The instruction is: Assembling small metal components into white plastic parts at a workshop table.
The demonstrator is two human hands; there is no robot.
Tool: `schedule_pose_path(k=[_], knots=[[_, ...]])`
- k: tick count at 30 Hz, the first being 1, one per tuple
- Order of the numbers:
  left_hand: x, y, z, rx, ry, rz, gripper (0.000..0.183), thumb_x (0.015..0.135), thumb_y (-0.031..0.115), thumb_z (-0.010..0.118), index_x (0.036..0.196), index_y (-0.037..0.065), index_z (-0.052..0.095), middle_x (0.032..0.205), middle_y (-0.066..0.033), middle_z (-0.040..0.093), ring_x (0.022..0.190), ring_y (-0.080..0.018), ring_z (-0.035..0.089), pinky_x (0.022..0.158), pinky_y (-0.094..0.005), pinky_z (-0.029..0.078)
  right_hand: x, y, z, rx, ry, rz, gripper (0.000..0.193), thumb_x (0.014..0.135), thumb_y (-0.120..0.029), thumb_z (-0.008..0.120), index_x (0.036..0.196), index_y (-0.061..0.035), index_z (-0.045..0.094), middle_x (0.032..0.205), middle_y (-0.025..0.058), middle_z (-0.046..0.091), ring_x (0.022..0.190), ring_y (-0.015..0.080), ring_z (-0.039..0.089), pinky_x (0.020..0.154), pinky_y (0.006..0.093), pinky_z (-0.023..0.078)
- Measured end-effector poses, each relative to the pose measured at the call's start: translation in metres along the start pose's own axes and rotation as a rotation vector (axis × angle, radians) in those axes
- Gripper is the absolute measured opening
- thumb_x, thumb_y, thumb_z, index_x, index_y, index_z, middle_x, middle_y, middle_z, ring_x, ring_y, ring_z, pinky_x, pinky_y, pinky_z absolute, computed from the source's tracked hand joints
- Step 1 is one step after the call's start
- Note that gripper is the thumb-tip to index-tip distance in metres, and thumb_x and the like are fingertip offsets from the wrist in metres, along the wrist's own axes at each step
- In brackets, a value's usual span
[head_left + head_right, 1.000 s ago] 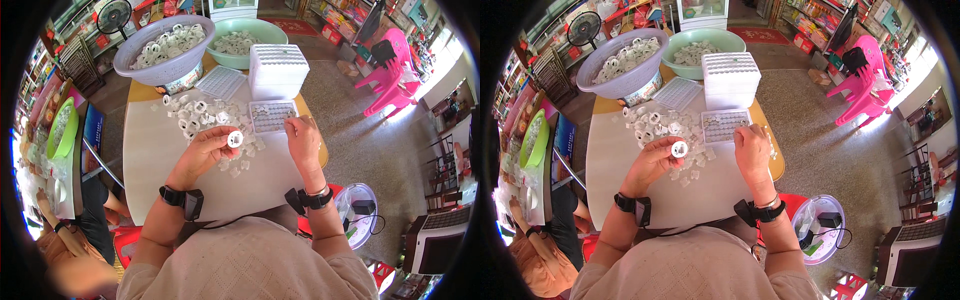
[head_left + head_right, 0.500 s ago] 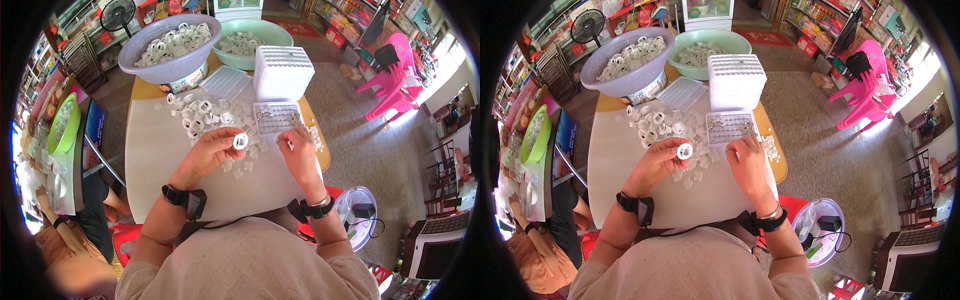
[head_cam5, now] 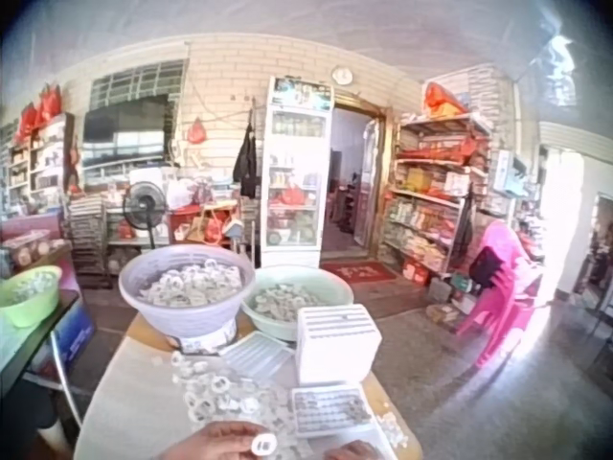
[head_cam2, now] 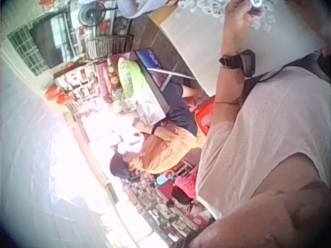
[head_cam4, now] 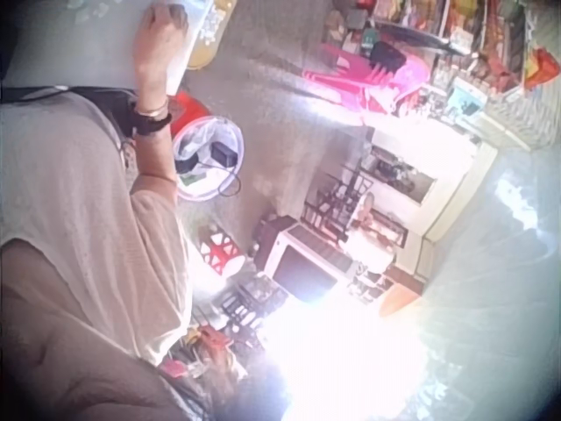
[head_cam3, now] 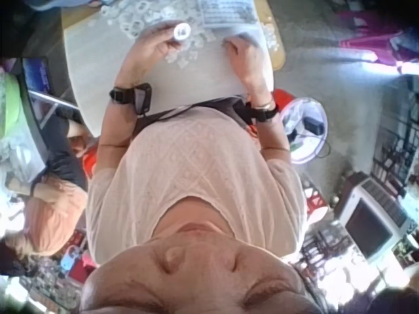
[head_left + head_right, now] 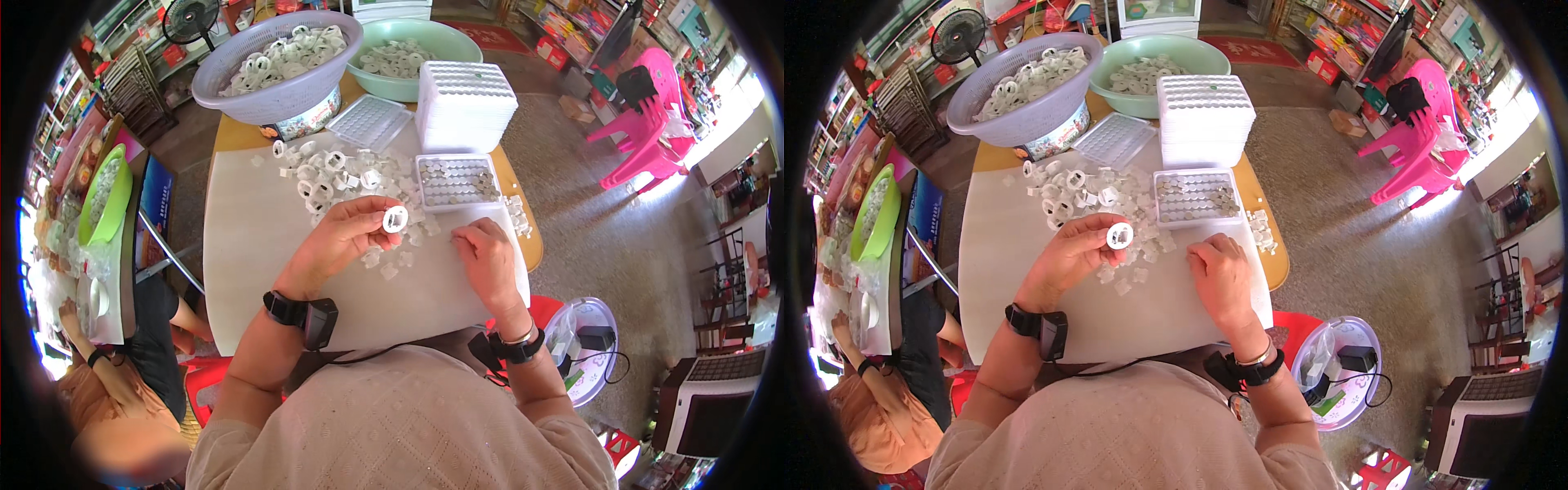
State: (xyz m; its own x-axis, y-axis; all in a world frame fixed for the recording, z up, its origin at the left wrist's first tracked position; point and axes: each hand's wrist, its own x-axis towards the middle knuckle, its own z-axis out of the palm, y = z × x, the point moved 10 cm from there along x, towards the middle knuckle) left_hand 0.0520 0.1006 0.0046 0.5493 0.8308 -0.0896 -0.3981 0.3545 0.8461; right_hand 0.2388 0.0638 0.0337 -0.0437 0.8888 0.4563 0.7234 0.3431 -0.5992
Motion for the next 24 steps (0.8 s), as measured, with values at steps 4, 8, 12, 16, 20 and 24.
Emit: schedule_pose_path(k=[4,8,12,16,20,24], knots=[[0.0,-0.001,0.006,-0.063,-0.038,-0.001,0.034,0.093,0.015,0.055,0.124,-0.001,0.054,0.104,-0.0077,0.063,0.089,-0.0168,0.063,0.078,-0.0286,0.05,-0.003,0.001,0.004,0.048,-0.051,0.072,0.006,0.077,-0.002,0.066,0.083,-0.0033,0.066,0.08,0.0095,0.06,0.071,0.0257,0.059,0.064,0.0337,0.048],[0.0,-0.004,0.004,-0.095,-0.066,-0.007,0.035,0.093,0.014,0.056,0.124,-0.001,0.054,0.105,-0.0077,0.063,0.091,-0.0169,0.063,0.079,-0.0286,0.05,0.008,-0.019,0.0,0.392,-0.061,0.207,0.007,0.077,0.0,0.068,0.081,-0.0029,0.063,0.079,0.0056,0.059,0.068,0.0158,0.058,0.061,0.0272,0.046],[0.0,-0.008,0.005,-0.068,-0.095,-0.036,0.036,0.093,0.015,0.058,0.125,-0.001,0.054,0.105,-0.0077,0.064,0.091,-0.0168,0.063,0.081,-0.0289,0.05,0.023,-0.06,-0.001,0.536,-0.033,0.082,0.009,0.078,0.0,0.069,0.082,-0.0032,0.063,0.08,0.0043,0.059,0.067,0.0132,0.057,0.059,0.0245,0.045],[-0.002,-0.004,0.013,-0.008,-0.097,-0.047,0.038,0.093,0.018,0.06,0.125,-0.001,0.054,0.103,-0.0072,0.064,0.091,-0.0161,0.062,0.083,-0.0294,0.049,0.028,-0.073,0.008,0.516,-0.04,0.024,0.011,0.077,0.004,0.069,0.084,-0.0025,0.064,0.082,0.0051,0.059,0.07,0.014,0.059,0.06,0.0255,0.047],[-0.002,-0.008,0.014,-0.002,-0.127,-0.051,0.038,0.093,0.018,0.059,0.125,-0.001,0.054,0.103,-0.0069,0.063,0.091,-0.0155,0.061,0.084,-0.0294,0.049,0.029,-0.072,0.014,0.455,-0.092,0.0,0.009,0.077,0.005,0.068,0.082,-0.0014,0.064,0.081,0.0054,0.06,0.072,0.0144,0.06,0.062,0.0256,0.048],[0.001,-0.011,0.013,0.197,-0.091,-0.082,0.037,0.091,0.022,0.062,0.12,-0.001,0.059,0.099,-0.0058,0.064,0.086,-0.0141,0.061,0.08,-0.0285,0.049,0.033,-0.064,0.014,0.395,-0.168,0.035,0.009,0.078,0.0,0.069,0.082,-0.0014,0.061,0.078,0.0036,0.058,0.072,0.0112,0.058,0.06,0.0247,0.046]])
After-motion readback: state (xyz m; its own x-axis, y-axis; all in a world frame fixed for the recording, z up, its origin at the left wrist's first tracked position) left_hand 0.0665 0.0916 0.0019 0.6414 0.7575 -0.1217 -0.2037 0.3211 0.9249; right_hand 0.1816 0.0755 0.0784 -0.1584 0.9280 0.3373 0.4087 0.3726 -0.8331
